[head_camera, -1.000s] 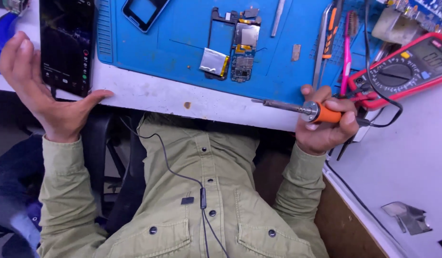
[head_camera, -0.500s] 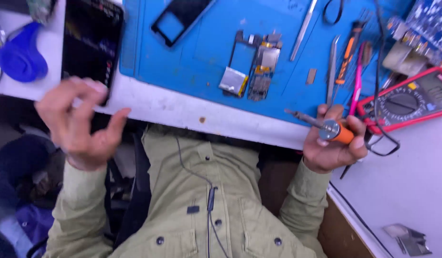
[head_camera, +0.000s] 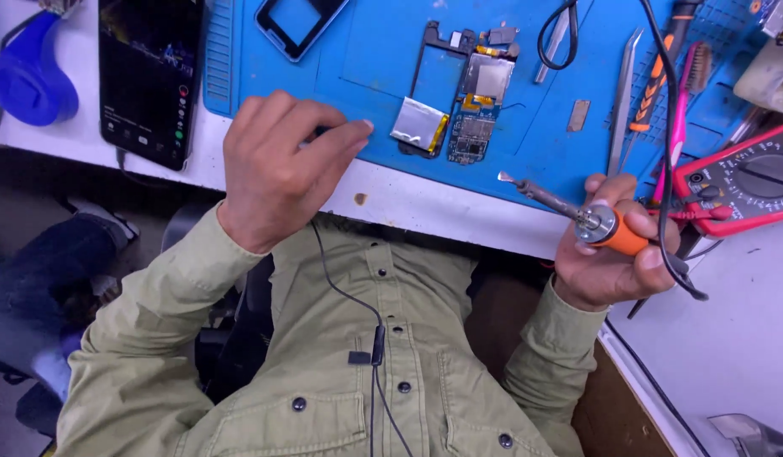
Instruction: Soldering small electronic components onto a mobile phone motherboard using a soldering iron and tweezers at a repair workbench.
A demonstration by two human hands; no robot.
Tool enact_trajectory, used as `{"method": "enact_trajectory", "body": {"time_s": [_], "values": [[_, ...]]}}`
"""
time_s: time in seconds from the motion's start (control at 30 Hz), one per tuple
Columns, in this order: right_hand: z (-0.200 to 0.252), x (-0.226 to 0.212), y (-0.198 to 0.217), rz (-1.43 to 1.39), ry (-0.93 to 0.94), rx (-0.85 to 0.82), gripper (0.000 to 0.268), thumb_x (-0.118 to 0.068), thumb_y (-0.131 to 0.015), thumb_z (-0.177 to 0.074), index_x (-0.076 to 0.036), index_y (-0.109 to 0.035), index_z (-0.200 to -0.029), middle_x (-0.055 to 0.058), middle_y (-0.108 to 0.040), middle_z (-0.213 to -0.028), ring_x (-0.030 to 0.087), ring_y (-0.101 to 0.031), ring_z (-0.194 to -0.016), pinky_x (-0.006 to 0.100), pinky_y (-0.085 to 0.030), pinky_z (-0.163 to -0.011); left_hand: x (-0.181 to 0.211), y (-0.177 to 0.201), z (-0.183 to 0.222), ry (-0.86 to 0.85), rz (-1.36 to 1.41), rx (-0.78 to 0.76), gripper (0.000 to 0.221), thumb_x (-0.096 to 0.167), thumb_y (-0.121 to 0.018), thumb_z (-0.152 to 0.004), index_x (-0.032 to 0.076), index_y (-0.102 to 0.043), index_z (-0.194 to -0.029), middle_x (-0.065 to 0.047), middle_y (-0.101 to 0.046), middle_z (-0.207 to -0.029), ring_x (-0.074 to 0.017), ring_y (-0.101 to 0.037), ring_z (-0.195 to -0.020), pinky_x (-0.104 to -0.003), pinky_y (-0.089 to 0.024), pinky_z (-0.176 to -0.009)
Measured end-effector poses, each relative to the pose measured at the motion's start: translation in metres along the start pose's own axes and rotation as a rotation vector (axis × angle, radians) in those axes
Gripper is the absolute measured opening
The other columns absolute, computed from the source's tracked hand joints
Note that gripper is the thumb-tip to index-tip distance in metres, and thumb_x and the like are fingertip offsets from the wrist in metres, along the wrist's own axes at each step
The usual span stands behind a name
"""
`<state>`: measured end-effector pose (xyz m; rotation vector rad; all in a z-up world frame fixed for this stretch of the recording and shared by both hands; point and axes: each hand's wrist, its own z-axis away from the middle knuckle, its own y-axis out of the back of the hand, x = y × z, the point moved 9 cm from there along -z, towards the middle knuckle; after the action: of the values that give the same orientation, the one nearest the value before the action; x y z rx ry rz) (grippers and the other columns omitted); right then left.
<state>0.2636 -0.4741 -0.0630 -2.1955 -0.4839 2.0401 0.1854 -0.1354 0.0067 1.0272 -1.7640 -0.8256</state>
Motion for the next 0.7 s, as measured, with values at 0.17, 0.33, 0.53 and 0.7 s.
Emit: {"method": "enact_trajectory", "body": {"time_s": [0.17,0.33,0.53,0.7], "values": [[0.003,0.004,0.008,0.053,-0.012,0.064,0.030,-0.047,-0.054,-0.096,-0.025,-0.072,-0.105,0.002,-0.052,-0.064,0.023,-0.057,-0.096,0.044,-0.050,-0.096,-0.006,-0.007,0.000,0.063,0.064,-0.037,0.005,0.017,-0.084,-0.111,0.013,-0.082,-0.109,-0.004,-0.071,-0.100,-0.0257,-0.055,-0.084,-0.041,-0.035,-0.071],[0.004,0.008,0.015,0.044,-0.022,0.090,0.030,-0.049,-0.054,-0.091,-0.027,-0.071,-0.100,0.001,-0.056,-0.073,0.021,-0.057,-0.095,0.045,-0.050,-0.095,-0.011,-0.011,-0.011,0.140,0.102,-0.123,0.008,0.012,-0.083,-0.108,0.017,-0.080,-0.103,0.001,-0.069,-0.094,-0.0238,-0.055,-0.086,-0.039,-0.033,-0.072],[0.004,0.009,0.013,0.047,-0.007,0.049,0.028,-0.048,-0.051,-0.093,-0.030,-0.068,-0.105,-0.001,-0.055,-0.075,0.023,-0.057,-0.097,0.047,-0.049,-0.098,-0.016,-0.017,-0.010,0.146,0.090,-0.161,0.014,0.007,-0.078,-0.103,0.020,-0.076,-0.099,0.005,-0.066,-0.091,-0.0224,-0.052,-0.083,-0.039,-0.029,-0.074],[0.005,0.007,0.014,0.071,-0.001,0.074,0.030,-0.050,-0.050,-0.096,-0.029,-0.068,-0.107,0.000,-0.053,-0.074,0.023,-0.054,-0.095,0.047,-0.048,-0.095,-0.017,-0.020,-0.006,0.130,0.111,-0.161,0.014,0.006,-0.077,-0.107,0.018,-0.076,-0.102,0.004,-0.066,-0.094,-0.0230,-0.051,-0.085,-0.040,-0.029,-0.075]]}}
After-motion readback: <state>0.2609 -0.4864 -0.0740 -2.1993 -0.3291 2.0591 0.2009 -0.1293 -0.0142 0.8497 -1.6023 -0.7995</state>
